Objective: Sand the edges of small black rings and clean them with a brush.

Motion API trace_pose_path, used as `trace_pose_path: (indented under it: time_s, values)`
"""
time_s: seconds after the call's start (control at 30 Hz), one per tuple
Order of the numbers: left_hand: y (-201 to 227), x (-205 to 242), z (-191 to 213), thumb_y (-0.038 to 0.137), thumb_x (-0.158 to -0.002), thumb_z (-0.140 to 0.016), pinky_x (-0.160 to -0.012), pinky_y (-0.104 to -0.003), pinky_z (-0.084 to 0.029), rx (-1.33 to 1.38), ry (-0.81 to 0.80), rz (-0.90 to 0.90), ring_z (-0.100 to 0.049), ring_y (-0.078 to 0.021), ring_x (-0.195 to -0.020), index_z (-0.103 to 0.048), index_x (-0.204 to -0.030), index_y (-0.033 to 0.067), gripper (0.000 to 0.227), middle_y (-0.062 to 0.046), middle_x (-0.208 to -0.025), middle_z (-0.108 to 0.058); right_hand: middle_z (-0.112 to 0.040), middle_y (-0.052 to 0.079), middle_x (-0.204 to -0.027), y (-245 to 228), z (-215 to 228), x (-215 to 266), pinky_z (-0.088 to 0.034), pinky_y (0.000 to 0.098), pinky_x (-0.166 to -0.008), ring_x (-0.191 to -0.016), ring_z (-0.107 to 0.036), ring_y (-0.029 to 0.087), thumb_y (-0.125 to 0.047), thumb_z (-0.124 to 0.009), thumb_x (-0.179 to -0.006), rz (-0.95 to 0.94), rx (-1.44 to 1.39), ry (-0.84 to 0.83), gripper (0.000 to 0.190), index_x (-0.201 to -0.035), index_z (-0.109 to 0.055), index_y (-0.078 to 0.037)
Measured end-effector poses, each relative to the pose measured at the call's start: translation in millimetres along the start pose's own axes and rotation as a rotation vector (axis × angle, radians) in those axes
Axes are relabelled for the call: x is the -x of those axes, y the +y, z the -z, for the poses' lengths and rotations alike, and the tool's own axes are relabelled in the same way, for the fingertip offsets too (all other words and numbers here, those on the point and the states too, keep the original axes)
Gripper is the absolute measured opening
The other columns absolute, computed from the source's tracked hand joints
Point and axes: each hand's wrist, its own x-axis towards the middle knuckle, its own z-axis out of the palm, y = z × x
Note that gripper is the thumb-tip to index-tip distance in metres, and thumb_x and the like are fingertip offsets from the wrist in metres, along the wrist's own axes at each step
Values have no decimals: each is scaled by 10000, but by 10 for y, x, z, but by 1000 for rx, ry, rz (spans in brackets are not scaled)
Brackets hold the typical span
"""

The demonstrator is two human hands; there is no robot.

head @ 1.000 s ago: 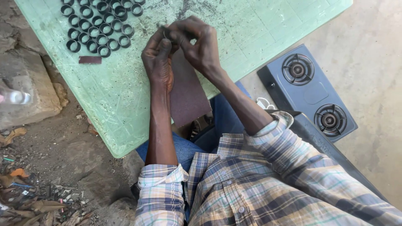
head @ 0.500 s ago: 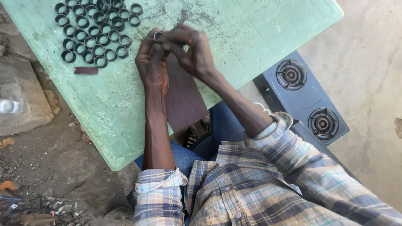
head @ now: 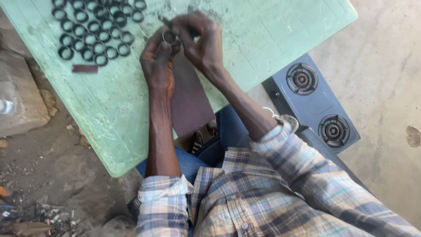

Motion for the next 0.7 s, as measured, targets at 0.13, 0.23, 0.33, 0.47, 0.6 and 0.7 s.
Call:
trace_pose_path:
  time_s: [0.13,0.23,0.33,0.47,0.6,0.7]
  values:
    - [-28,2,13,269,-940,-814,-949,-367,-684,-34,14,-16,-759,-202,-1046,-672,-1316,3,482,-117,-1150,-761,-769,96,-1021,112,-68,110,-642,325,-805,-901,-778,185,-2,-700,-928,5,-92,-61,169,-1073,-776,-46]
    - [5,1,3,235,-963,-830,-945,-347,-651,7,5,2,-750,-214,-1047,-683,-1339,7,463,-132,-1170,-754,-771,93,-948,-71,66,-26,-652,337,-765,-866,-793,189,-47,-769,-931,-141,-74,-7,105,-1032,-789,-24]
    - [11,-3,-23,195,-912,-828,-952,-350,-665,33,42,-1,-756,-219,-1096,-677,-1289,27,440,-142,-1212,-756,-757,85,-1021,54,112,45,-660,319,-820,-916,-770,188,-72,-749,-946,-106,-132,-35,122,-1059,-744,-27]
    - [37,-13,-41,96,-899,-843,-981,-350,-656,73,16,-51,-753,-232,-1107,-667,-1282,43,425,-148,-1243,-743,-729,73,-943,181,183,82,-630,308,-753,-851,-724,178,-66,-747,-1002,-118,-188,14,86,-1062,-699,-27]
    - [43,-30,-44,60,-897,-849,-1024,-338,-645,53,14,-45,-733,-210,-1164,-661,-1280,41,428,-135,-1265,-731,-697,52,-938,143,156,96,-629,292,-726,-844,-704,147,-47,-741,-988,-128,-207,-103,98,-1069,-686,-45]
    - [-49,-42,29,33,-897,-848,-1014,-343,-641,48,18,-45,-733,-223,-1167,-671,-1284,32,426,-152,-1255,-735,-709,35,-939,293,3,101,-638,277,-690,-816,-707,135,-33,-725,-965,-136,-67,-128,78,-1030,-692,-61]
